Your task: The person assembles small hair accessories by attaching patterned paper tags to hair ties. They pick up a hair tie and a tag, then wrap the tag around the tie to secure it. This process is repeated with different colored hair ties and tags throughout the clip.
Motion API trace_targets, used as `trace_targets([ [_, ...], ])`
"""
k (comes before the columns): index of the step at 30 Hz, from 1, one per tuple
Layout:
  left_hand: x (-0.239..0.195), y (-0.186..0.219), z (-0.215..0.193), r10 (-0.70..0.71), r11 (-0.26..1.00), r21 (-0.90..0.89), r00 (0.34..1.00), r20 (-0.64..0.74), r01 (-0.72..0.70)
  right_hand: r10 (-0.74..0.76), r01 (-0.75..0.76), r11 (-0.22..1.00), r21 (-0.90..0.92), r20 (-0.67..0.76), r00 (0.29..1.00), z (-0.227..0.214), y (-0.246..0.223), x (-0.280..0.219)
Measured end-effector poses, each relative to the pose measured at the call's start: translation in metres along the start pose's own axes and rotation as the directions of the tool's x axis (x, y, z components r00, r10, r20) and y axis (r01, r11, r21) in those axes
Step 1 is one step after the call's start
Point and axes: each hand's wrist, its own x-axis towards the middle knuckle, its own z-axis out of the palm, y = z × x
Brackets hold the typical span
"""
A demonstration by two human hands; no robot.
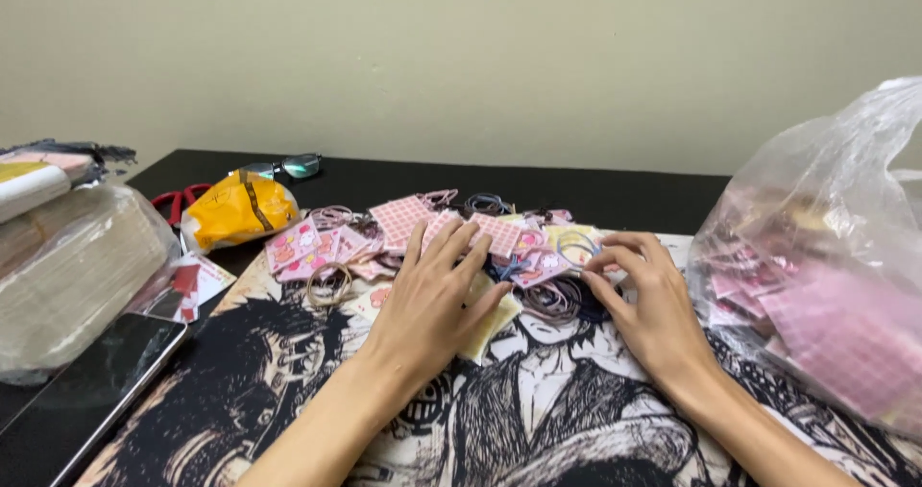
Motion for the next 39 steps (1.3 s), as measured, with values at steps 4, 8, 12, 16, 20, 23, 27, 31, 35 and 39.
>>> trace_targets([
  [4,0.004,-0.005,-0.005,-0.017,0.999,-0.028,1.000,0.021,0.017,0.036,-0.030,0.996,0.079,-0.070,0.997,0.002,0.002,0.002],
  [8,0.009,-0.008,-0.024,-0.128,0.991,-0.019,0.977,0.173,0.133,0.079,-0.070,0.994,0.087,-0.095,0.992,0.002,0.006,0.006],
  [12,0.010,-0.006,-0.045,-0.188,0.978,-0.017,0.903,0.386,0.210,0.207,-0.195,0.971,0.139,-0.073,0.976,0.003,0.005,0.004],
  [16,0.008,-0.011,-0.039,-0.218,0.962,-0.052,0.864,0.453,0.270,0.334,-0.311,0.923,0.225,-0.072,0.940,-0.005,-0.011,0.003],
  [20,0.009,-0.010,-0.039,-0.174,0.971,-0.056,0.850,0.497,0.232,0.353,-0.313,0.919,0.241,-0.145,0.924,-0.008,-0.016,0.002],
  [23,0.008,-0.013,-0.037,-0.142,0.980,-0.054,0.856,0.497,0.194,0.430,-0.363,0.863,0.352,-0.132,0.893,-0.011,-0.023,0.002],
  [27,0.013,-0.007,-0.046,-0.153,0.965,-0.116,0.859,0.489,0.237,0.407,-0.302,0.813,0.498,-0.115,0.906,-0.014,-0.031,-0.001],
  [31,0.017,0.001,-0.066,-0.270,0.913,-0.144,0.828,0.491,0.383,0.391,-0.218,0.695,0.685,-0.105,0.915,-0.016,-0.045,-0.003],
  [35,0.022,0.002,-0.076,-0.345,0.835,-0.249,0.820,0.456,0.490,0.335,-0.166,0.650,0.742,-0.083,0.939,-0.010,-0.048,-0.004],
  [39,0.030,0.006,-0.088,-0.518,0.559,-0.600,0.806,0.287,0.572,0.379,-0.255,0.518,0.817,0.048,0.924,-0.004,-0.055,-0.006],
])
